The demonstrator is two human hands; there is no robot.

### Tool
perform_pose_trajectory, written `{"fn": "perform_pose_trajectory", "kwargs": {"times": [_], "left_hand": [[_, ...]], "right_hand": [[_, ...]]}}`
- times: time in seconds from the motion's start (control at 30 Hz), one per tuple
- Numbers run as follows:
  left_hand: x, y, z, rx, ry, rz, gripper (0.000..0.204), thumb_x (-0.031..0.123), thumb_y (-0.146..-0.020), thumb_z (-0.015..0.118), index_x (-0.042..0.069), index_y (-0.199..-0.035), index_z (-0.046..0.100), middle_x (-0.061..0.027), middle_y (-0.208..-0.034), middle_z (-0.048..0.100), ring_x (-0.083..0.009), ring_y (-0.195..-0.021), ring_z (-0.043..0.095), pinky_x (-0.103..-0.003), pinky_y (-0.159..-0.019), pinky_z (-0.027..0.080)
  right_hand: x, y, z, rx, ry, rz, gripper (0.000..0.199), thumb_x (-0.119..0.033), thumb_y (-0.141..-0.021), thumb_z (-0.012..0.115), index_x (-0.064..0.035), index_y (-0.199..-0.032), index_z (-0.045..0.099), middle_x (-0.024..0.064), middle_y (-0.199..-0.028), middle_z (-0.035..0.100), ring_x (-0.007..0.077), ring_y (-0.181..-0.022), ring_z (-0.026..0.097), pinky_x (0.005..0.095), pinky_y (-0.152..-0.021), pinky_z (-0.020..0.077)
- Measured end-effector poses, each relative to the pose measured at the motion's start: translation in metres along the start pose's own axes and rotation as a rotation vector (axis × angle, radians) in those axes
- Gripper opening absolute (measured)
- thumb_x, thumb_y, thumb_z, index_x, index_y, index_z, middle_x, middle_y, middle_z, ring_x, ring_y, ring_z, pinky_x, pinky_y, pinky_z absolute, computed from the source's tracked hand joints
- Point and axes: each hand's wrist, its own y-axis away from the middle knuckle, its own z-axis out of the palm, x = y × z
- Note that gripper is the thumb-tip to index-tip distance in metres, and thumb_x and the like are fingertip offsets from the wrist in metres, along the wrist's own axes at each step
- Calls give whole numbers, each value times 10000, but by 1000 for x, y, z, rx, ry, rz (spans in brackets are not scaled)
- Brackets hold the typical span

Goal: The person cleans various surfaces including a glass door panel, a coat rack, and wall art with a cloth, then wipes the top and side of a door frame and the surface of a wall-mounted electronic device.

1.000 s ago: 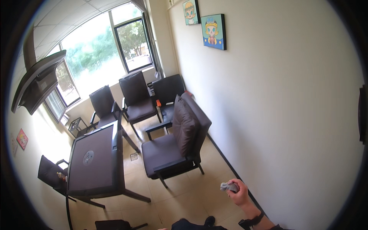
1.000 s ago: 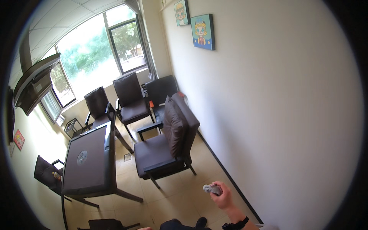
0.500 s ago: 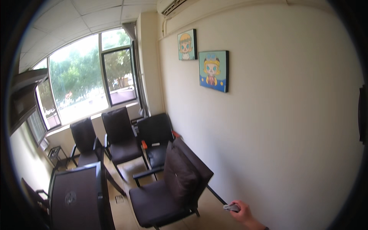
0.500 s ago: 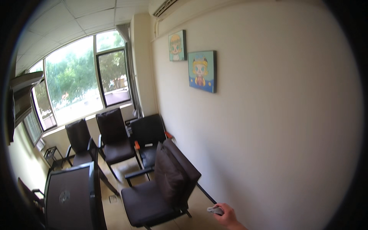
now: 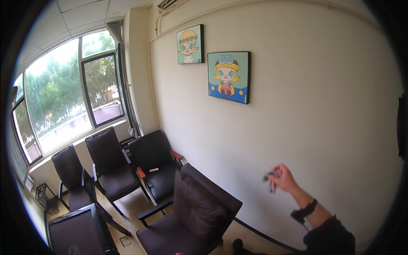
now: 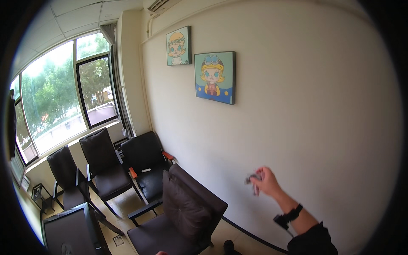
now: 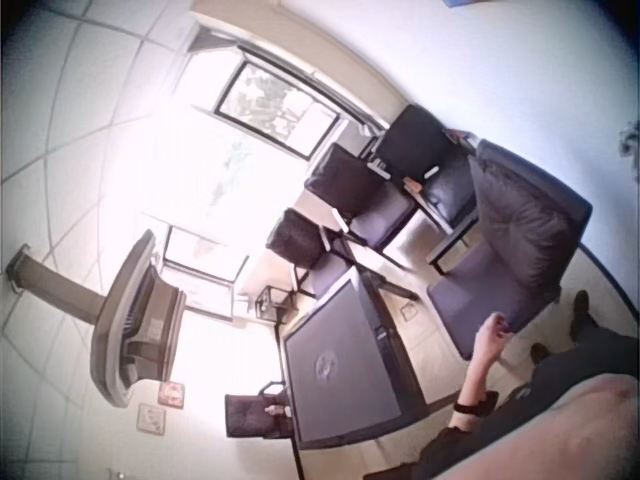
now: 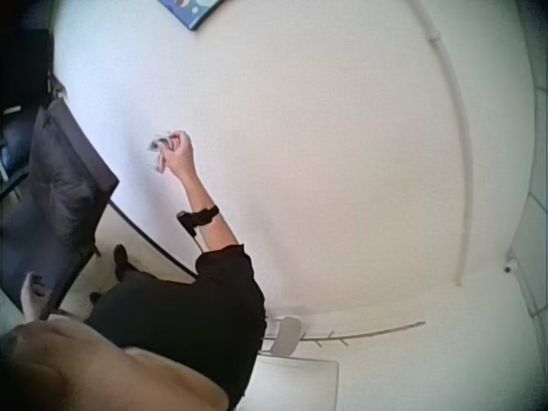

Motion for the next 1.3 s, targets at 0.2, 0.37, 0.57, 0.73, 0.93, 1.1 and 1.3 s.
{"fn": "perform_pose_trajectory", "kwargs": {"times": [0.2, 0.37, 0.57, 0.73, 0.93, 1.1, 1.3], "left_hand": [[16, -24, 21, -111, 114, 42, 354, 153, -773, 780, 13, -1050, 609, -93, -737, 630, -161, -664, 596, -321, -644, 518], [45, -92, 20, -157, 188, -26, 275, 115, -824, 730, 12, -1052, 615, -99, -835, 668, -145, -758, 632, -298, -695, 527], [35, -274, 77, 34, 92, 151, 248, 146, -781, 728, 55, -986, 623, -105, -969, 635, -227, -918, 623, -359, -837, 500], [83, -411, 141, 343, -82, 286, 250, 215, -741, 742, 109, -937, 629, -101, -1133, 579, -316, -1131, 514, -437, -957, 400], [92, -447, 195, 580, -166, 172, 133, 226, -703, 699, 127, -788, 670, -63, -1047, 582, -299, -1144, 487, -505, -1031, 286], [95, -443, 186, 515, -143, 180, 189, 219, -777, 643, 112, -933, 639, -106, -1141, 576, -329, -1139, 494, -470, -999, 334], [93, -439, 181, 547, -127, 166, 174, 209, -779, 635, 123, -930, 644, -100, -1140, 581, -328, -1148, 493, -459, -999, 339]], "right_hand": [[-108, -133, -8, 41, -11, -288, 338, -73, -890, 668, 31, -1177, 522, 113, -955, 635, 168, -730, 659, 320, -595, 575], [-157, -206, -6, -11, -499, -259, 275, -167, -947, 600, -12, -1166, 542, 91, -975, 646, 155, -851, 658, 265, -722, 541], [-207, -347, -5, 365, 74, -863, 218, -116, -894, 671, -6, -1056, 575, 85, -842, 653, 153, -791, 650, 245, -658, 500], [-317, -467, -3, 699, 543, -1230, 148, -41, -825, 636, -23, -972, 646, 136, -914, 649, 242, -907, 629, 385, -813, 521], [-387, -595, 58, 733, 1597, -1161, 304, -21, -740, 703, -106, -1032, 695, 80, -1057, 644, 246, -1080, 587, 376, -832, 516], [-378, -643, 109, 271, 1770, -772, 212, -88, -652, 779, -50, -858, 746, 185, -1027, 704, 293, -962, 689, 455, -711, 546], [-352, -652, 128, 303, 1580, -887, 224, 26, -721, 637, 5, -933, 709, 205, -1031, 695, 341, -924, 685, 476, -838, 499]]}}
